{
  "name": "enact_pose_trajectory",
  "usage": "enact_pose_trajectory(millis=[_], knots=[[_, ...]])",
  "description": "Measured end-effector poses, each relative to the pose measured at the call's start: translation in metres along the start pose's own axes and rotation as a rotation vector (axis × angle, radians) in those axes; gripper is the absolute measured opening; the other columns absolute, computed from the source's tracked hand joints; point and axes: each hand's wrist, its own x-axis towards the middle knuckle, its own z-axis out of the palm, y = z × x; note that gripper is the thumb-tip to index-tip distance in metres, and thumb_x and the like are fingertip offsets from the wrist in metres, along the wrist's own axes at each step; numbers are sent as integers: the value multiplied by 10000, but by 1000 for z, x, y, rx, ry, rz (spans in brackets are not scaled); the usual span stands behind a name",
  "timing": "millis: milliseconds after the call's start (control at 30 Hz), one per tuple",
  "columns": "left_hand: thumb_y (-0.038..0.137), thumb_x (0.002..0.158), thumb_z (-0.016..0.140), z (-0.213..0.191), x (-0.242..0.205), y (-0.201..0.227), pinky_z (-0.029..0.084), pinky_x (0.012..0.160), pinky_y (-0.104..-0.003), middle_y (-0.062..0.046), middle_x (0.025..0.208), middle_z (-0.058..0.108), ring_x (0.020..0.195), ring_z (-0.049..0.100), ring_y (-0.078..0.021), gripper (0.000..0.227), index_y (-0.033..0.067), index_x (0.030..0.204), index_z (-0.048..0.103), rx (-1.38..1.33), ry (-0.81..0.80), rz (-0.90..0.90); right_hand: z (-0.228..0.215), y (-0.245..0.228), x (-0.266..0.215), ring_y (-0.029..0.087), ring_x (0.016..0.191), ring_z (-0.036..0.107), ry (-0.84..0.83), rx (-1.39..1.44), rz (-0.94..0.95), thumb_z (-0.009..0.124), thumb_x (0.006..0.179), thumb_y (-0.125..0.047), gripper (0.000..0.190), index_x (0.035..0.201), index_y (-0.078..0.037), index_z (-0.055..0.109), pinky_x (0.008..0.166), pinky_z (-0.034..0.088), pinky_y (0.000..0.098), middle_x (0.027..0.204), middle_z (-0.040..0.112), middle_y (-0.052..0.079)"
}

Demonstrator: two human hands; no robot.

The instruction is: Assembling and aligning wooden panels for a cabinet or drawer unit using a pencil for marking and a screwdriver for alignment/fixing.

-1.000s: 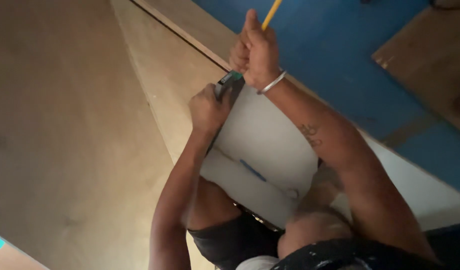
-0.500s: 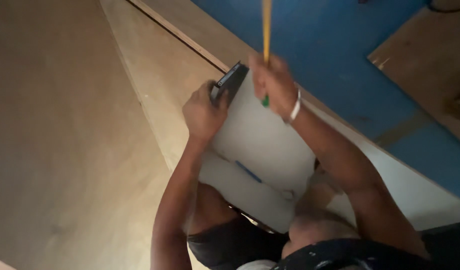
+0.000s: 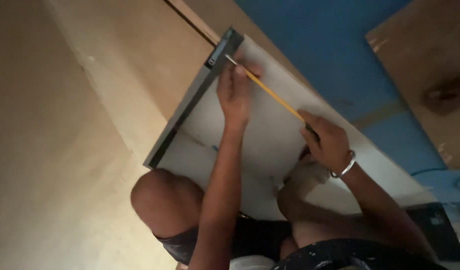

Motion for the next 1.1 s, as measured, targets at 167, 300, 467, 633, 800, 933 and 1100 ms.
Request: enact_pose_trajectory(millis=[167,300,467,633,800,933,1100], knots=[[281,1141,551,-9,4,0,565,970,-409,-90,1052,691,984,671,-190,401,3,1430,544,-117,41,27,-4,-9,5,228,709,638,-25,3,-82,704,988,-159,468,1445,-110,616,681,525,346,923,693,135],[259,1144,560,-6,7,-4,554,958,-398,-69,944,668,952,658,-175,359,37,1427,551,-264,4,87,-4,0,4,197,671,616,-125,83,-23,702,971,-144,527,1483,-101,585,658,521,333,856,669,116],[215,1134,585,-3,8,-15,545,969,-428,-86,916,661,973,663,-200,276,20,1330,592,-438,36,76,-19,1,-2,127,670,626,-205,394,-46,673,990,-162,532,1490,-55,523,615,532,285,945,700,84],[184,1140,598,-2,9,-10,527,1016,-453,-135,992,709,1005,682,-223,189,22,1235,619,-621,31,70,-3,29,-24,85,548,528,-419,1601,313,649,1008,-99,559,1522,17,463,459,461,240,909,683,88],[284,1156,500,-7,6,-10,529,1068,-448,-135,1077,725,1105,693,-229,271,68,1289,595,-437,-53,62,-8,16,-17,54,534,500,-347,1164,-42,605,1047,-75,543,1560,-17,438,475,437,226,782,610,-22],[307,1194,449,-7,2,-21,514,978,-414,-143,1050,731,1053,683,-226,300,68,1284,606,-522,-78,13,-20,0,-9,125,588,506,-121,415,-216,620,1024,-24,493,1509,-37,533,526,412,264,803,600,36],[336,1192,456,-6,4,-12,534,951,-382,-136,1074,733,1012,683,-201,315,71,1249,617,-503,-96,12,7,2,-11,163,516,520,170,-197,-508,692,938,39,467,1398,-20,631,451,398,300,719,601,64]])
